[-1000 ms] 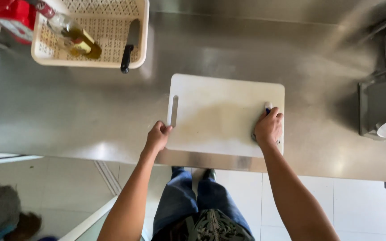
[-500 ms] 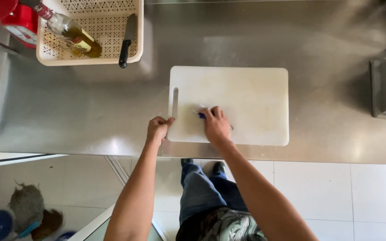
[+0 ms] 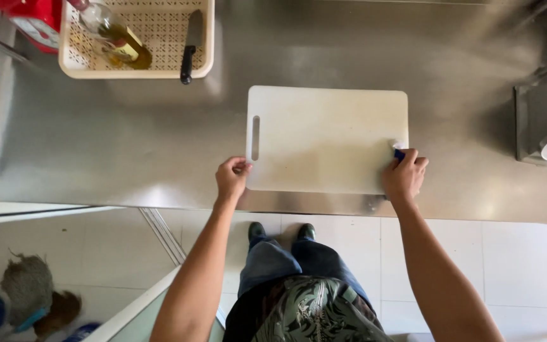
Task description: Cleaning and organizing cutting boards and a metal counter in a kitchen.
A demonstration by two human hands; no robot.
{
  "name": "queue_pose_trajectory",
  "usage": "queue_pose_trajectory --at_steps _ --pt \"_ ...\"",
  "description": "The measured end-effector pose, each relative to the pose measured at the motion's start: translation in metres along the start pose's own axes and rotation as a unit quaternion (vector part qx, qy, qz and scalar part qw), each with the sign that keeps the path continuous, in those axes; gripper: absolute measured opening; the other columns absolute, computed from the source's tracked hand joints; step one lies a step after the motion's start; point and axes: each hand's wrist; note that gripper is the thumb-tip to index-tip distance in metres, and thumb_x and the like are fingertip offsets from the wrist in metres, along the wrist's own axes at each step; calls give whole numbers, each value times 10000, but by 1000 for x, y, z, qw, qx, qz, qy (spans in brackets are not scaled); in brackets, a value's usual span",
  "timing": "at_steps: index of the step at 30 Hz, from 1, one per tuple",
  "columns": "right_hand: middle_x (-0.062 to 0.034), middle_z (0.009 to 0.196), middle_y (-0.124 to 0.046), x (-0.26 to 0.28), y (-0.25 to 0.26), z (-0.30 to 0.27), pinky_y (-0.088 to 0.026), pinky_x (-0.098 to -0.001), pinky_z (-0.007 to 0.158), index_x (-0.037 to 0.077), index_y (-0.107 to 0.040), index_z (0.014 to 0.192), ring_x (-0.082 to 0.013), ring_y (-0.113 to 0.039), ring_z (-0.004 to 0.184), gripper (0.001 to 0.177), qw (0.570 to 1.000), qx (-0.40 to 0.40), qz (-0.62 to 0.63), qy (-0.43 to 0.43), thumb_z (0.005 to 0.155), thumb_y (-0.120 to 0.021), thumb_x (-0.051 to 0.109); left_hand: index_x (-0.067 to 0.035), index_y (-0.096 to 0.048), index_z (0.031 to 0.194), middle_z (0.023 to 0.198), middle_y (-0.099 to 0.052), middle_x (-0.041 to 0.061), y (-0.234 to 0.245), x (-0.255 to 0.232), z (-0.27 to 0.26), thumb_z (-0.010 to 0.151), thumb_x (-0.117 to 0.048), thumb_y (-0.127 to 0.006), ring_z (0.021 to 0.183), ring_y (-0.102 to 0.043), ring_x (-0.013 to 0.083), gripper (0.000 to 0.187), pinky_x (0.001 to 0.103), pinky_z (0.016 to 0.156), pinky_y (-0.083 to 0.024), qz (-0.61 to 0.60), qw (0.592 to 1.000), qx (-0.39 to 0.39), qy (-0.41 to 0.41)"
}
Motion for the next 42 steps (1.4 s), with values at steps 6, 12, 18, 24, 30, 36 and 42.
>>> queue_pose_trajectory --at_steps 6,12,18,24,30,36,42 --pt "-321 1227 -464 88 -29 -25 -526 -587 767 11 -452 1311 -461 -584 966 368 996 80 39 7 987 -554 151 -51 -739 1074 947 -783 76 7 -6 9 854 -164 -829 828 -752 152 263 282 757 -635 -33 998 54 28" --pt "-277 1109 -546 213 -97 -112 -496 -578 847 53 -550 1238 -475 -591 1005 263 983 85 80 141 990 -584 134 -41 -729 1081 897 -790 87 25 -29 20 842 -177 -838 694 -731 174 296 304 596 -587 -33 980 141 135" --pt "-176 1010 -706 182 -77 -83 -558 -437 828 63 -622 1181 -301 -676 929 225 938 130 287 143 973 -678 126 -22 -678 1174 864 -740 64 41 -18 26 933 -129 -718 649 -716 135 266 276 555 -615 -151 957 218 113" --pt "-184 1137 -661 128 -6 -55 -590 -426 745 54 -596 1227 -283 -703 904 287 969 -11 247 8 964 -668 145 9 -677 1174 830 -729 93 40 -7 23 894 -89 -757 664 -724 149 308 286 568 -608 -170 952 235 99" --pt "-289 1169 -585 139 -80 -87 -528 -574 817 43 -583 1256 -473 -614 979 320 995 -9 79 58 949 -636 121 -26 -697 1134 812 -750 63 38 -12 19 874 -118 -792 642 -724 147 291 288 576 -582 -71 976 202 23" --pt "-326 1136 -571 247 -97 -161 -501 -580 826 -13 -534 1268 -491 -596 974 341 982 76 104 138 939 -582 66 -37 -654 1150 774 -716 86 31 -7 21 906 -110 -745 607 -684 190 270 326 548 -538 -91 973 209 46" --pt "-256 1097 -643 227 -82 -140 -507 -541 877 59 -614 1203 -473 -610 1003 240 953 90 210 200 966 -587 79 -38 -627 1155 778 -673 62 35 3 21 949 -107 -691 625 -677 139 226 308 558 -574 -135 961 238 46"
Point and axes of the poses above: each hand's wrist, its own z-axis towards the middle knuckle, its own y-axis out of the back of the hand, x = y × z
